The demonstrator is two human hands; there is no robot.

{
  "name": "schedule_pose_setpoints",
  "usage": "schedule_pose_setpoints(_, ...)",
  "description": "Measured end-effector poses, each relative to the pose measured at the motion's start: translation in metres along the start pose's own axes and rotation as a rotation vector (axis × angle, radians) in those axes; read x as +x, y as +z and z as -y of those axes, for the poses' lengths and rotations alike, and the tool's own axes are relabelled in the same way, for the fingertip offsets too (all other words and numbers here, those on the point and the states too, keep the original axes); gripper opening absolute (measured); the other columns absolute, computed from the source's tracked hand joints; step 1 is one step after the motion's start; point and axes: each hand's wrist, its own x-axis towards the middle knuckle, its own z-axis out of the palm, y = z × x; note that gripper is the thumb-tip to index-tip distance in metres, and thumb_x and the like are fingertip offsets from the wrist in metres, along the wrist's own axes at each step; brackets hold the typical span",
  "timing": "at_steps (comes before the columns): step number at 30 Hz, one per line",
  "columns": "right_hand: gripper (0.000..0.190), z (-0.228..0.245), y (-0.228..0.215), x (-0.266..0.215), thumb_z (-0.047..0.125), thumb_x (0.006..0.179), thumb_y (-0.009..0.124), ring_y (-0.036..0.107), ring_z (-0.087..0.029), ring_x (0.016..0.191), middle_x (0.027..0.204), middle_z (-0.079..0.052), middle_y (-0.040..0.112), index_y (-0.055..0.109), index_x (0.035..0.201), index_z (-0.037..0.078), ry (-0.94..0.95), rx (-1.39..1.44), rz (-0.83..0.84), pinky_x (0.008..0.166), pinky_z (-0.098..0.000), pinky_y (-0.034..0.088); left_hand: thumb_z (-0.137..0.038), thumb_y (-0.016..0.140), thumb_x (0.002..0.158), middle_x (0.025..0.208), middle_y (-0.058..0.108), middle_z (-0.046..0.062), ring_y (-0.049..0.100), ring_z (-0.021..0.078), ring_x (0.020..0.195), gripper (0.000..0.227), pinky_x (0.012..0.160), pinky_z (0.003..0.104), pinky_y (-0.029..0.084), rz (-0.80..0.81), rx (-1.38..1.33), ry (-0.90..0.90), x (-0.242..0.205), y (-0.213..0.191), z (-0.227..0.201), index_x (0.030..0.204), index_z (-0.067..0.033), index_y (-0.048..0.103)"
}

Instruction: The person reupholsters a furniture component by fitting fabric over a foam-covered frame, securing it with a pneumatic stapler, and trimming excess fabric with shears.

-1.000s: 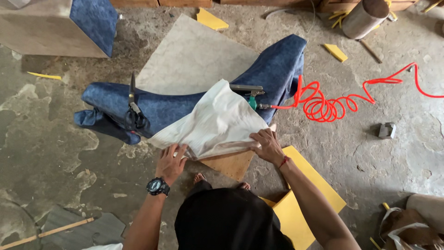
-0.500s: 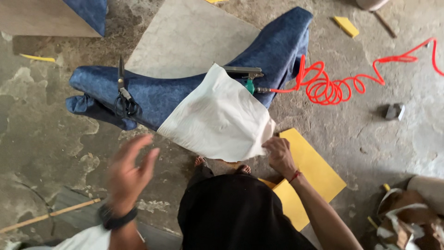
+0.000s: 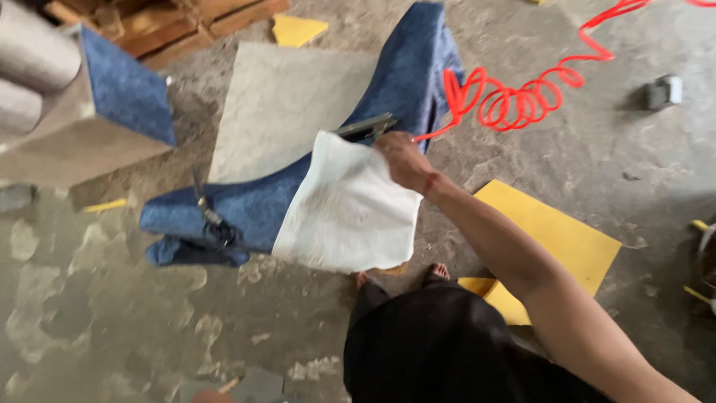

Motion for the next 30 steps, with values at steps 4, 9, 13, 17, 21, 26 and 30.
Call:
schedule_pose_setpoints(4,0.042,-0.025,0.034,0.022,0.012,0.083,0.064,0.051,-0.029,0.129,0.127,-0.009,0.064,0.069,0.125,0.008,-0.113,-0.231,0.24,0.11,-0.0509,0.035,-0.029,0.068,0.099,0.132,0.064,0.017,0.061,0.0331,0.123,0.041,0.098,0.039,0.052,-0.001,-0.031,0.041,0.034,0.005,-0.01,0.131,-0.0048,0.061)
schedule_pose_setpoints(9,0.037,-0.026,0.05,0.039,0.03,0.08,0.071,0.045,-0.03,0.125,0.116,-0.003,0.063,0.069,0.115,0.02,-0.126,-0.448,0.394,0.107,-0.0538,0.033,-0.029,0.067,0.099,0.135,0.062,0.019,0.058,0.0358,0.127,0.044,0.099,0.041,0.051,-0.061,-0.072,0.111,0.077,0.007,-0.006,0.133,-0.0029,0.059)
schedule_pose_setpoints(13,0.049,-0.031,0.038,0.053,0.042,0.07,0.079,0.044,-0.03,0.124,0.114,0.0,0.062,0.069,0.114,0.022,-0.123,-0.387,0.589,0.104,-0.0525,0.034,-0.03,0.066,0.099,0.138,0.059,0.021,0.056,0.038,0.129,0.046,0.1,0.042,0.051,-0.092,-0.071,0.16,0.089,-0.003,0.016,0.135,-0.0015,0.057)
schedule_pose_setpoints(17,0.057,-0.039,0.029,0.07,0.031,0.064,0.079,0.048,-0.026,0.121,0.114,0.004,0.064,0.069,0.119,0.026,-0.179,-0.498,0.753,0.098,-0.0466,0.038,-0.031,0.065,0.099,0.141,0.057,0.022,0.054,0.0401,0.132,0.049,0.102,0.043,0.05,-0.098,-0.061,0.142,0.09,0.003,0.032,0.136,0.0,0.055)
schedule_pose_setpoints(21,0.057,-0.057,0.009,0.083,0.049,0.069,0.08,0.051,-0.025,0.12,0.111,0.002,0.067,0.069,0.118,0.023,-0.295,-0.365,0.682,0.1,-0.0461,0.038,-0.031,0.064,0.1,0.143,0.055,0.024,0.052,0.0423,0.134,0.051,0.103,0.045,0.049,-0.11,-0.06,0.044,0.073,0.032,0.036,0.138,0.0015,0.054)
schedule_pose_setpoints(26,0.057,-0.104,0.006,0.095,0.055,0.071,0.082,0.052,-0.031,0.12,0.11,-0.004,0.07,0.072,0.112,0.017,-0.393,-0.206,0.382,0.102,-0.0522,0.038,-0.032,0.063,0.1,0.146,0.052,0.026,0.049,0.045,0.138,0.055,0.105,0.047,0.048,-0.173,-0.06,-0.028,0.06,0.068,0.014,0.14,0.0033,0.052)
schedule_pose_setpoints(30,0.054,-0.159,-0.004,0.095,0.051,0.072,0.082,0.056,-0.03,0.116,0.11,-0.006,0.071,0.075,0.112,0.016,-0.137,-0.193,0.25,0.106,-0.049,0.043,-0.033,0.063,0.1,0.149,0.049,0.027,0.046,0.0471,0.14,0.057,0.106,0.048,0.047,-0.391,-0.108,-0.153,0.068,0.066,-0.012,0.141,0.0048,0.05)
